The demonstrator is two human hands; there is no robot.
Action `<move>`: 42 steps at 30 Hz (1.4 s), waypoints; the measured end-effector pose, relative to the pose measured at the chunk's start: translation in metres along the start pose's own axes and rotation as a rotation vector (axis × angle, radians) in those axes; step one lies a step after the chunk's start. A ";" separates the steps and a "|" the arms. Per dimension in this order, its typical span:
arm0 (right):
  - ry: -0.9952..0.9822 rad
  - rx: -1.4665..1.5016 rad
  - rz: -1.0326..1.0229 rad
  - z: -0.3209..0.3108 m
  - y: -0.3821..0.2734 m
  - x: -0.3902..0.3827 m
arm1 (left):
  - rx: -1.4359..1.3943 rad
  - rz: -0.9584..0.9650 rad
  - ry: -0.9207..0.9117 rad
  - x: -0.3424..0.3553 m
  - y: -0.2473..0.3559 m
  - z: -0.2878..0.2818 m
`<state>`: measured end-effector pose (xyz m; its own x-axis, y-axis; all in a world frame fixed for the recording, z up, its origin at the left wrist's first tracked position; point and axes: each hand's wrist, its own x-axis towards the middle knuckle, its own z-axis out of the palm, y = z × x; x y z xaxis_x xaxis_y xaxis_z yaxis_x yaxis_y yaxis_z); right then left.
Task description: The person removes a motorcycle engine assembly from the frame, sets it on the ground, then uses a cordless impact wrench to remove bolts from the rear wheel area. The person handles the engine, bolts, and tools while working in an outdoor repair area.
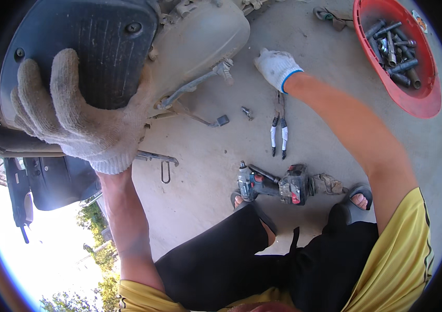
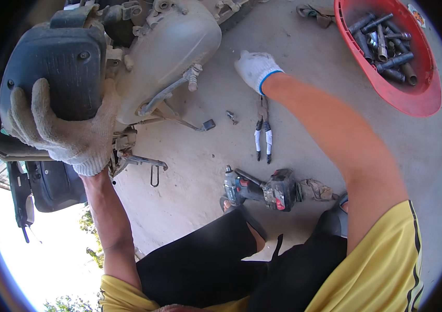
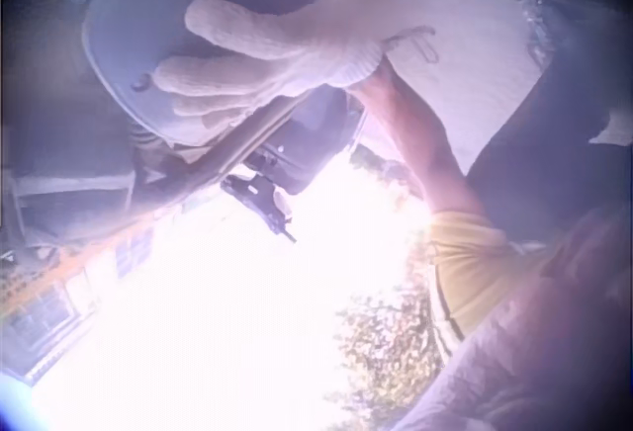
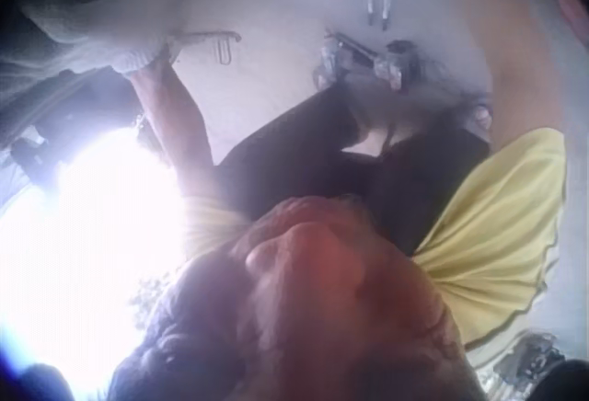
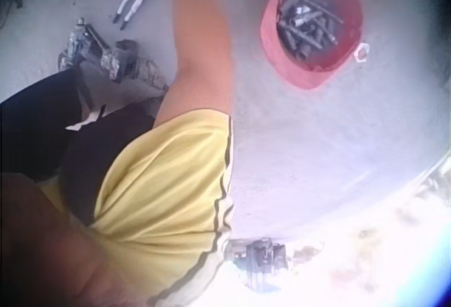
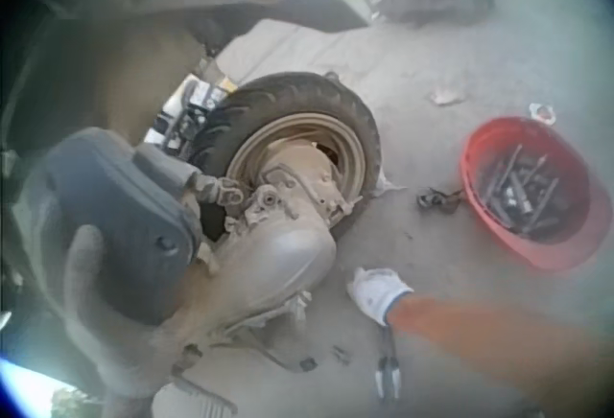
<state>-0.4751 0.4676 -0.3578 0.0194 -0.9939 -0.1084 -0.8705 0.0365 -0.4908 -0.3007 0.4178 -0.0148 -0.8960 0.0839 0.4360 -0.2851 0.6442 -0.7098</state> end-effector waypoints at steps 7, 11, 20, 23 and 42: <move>-0.053 0.458 0.133 -0.040 -0.005 -0.047 | 0.056 -0.040 0.011 -0.002 0.007 0.002; -0.112 1.039 0.240 -0.117 -0.014 -0.098 | 0.060 0.017 0.048 0.004 0.002 0.006; 0.481 0.885 -0.034 -0.182 -0.093 0.004 | 0.108 0.020 0.000 0.010 -0.002 -0.017; 0.473 0.841 0.084 -0.186 -0.097 0.029 | 0.087 0.005 0.000 0.009 0.005 -0.014; 0.501 1.666 0.227 -0.182 -0.112 0.016 | 0.033 -0.037 0.015 0.004 0.006 -0.003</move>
<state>-0.4664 0.4287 -0.1473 -0.4390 -0.8763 -0.1984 0.5594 -0.0938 -0.8236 -0.3051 0.4245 -0.0156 -0.8797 0.0720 0.4700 -0.3289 0.6218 -0.7108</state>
